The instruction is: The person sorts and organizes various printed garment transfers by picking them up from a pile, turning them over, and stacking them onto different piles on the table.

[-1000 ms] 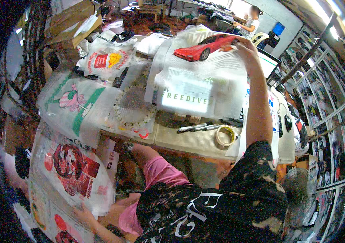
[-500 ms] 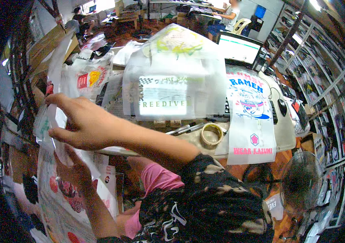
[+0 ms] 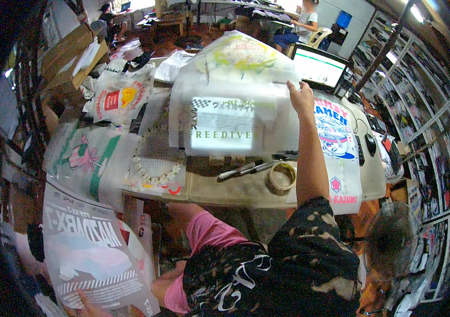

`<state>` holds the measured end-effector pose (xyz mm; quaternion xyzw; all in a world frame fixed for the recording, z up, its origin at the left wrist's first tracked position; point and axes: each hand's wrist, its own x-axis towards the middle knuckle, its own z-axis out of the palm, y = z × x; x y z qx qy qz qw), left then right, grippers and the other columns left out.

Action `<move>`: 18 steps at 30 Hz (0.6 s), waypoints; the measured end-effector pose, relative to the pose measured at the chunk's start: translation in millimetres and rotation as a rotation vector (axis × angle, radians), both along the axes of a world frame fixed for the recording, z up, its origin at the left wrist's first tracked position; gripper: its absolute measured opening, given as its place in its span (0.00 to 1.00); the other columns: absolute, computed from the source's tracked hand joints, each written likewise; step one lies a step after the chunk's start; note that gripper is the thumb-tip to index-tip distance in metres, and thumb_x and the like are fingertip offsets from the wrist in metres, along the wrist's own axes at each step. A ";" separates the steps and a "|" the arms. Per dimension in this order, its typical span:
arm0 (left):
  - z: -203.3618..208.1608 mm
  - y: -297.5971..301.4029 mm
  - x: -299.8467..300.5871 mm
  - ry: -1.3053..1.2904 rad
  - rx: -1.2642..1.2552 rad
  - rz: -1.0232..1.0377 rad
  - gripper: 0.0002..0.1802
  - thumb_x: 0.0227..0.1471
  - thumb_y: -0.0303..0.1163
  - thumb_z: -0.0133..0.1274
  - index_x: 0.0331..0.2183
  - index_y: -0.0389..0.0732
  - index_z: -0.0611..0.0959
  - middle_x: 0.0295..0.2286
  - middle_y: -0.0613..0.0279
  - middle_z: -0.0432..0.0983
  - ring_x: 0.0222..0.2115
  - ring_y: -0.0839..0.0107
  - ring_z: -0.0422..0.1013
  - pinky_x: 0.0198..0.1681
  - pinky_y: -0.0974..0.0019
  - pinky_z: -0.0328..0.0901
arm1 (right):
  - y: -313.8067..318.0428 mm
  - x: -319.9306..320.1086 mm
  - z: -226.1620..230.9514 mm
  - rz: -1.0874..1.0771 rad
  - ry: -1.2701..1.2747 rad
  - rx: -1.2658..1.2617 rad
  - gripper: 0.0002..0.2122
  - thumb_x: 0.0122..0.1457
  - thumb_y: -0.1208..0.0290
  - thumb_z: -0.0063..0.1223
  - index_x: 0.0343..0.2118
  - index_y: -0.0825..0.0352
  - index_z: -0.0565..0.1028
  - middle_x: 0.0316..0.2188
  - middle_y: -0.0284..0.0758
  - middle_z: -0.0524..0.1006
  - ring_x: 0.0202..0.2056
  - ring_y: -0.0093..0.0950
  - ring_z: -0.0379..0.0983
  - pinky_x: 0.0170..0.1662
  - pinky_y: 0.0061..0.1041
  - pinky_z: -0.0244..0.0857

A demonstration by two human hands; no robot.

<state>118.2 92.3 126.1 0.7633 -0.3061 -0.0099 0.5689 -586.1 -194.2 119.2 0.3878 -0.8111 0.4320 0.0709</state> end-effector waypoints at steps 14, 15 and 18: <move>-33.3 13.0 27.6 0.047 0.031 0.162 0.18 0.47 0.30 0.57 0.35 0.23 0.77 0.33 0.46 0.74 0.31 0.62 0.69 0.37 0.60 0.66 | -59.4 -31.1 55.9 -0.121 0.059 0.392 0.37 0.38 0.47 0.63 0.44 0.76 0.68 0.45 0.51 0.71 0.47 0.42 0.68 0.48 0.34 0.63; -35.0 15.2 31.3 0.042 0.019 0.149 0.18 0.46 0.30 0.57 0.35 0.23 0.77 0.34 0.46 0.74 0.31 0.63 0.69 0.38 0.60 0.66 | -66.3 -38.8 56.0 -0.109 0.028 0.386 0.36 0.37 0.54 0.66 0.46 0.75 0.67 0.43 0.49 0.72 0.45 0.39 0.70 0.47 0.31 0.64; -43.7 17.7 40.9 0.022 -0.020 0.096 0.18 0.46 0.30 0.57 0.35 0.23 0.77 0.34 0.46 0.74 0.31 0.63 0.69 0.38 0.60 0.66 | -85.5 -80.3 54.5 0.042 -0.116 0.315 0.34 0.38 0.60 0.67 0.48 0.73 0.66 0.41 0.47 0.74 0.42 0.36 0.72 0.45 0.28 0.65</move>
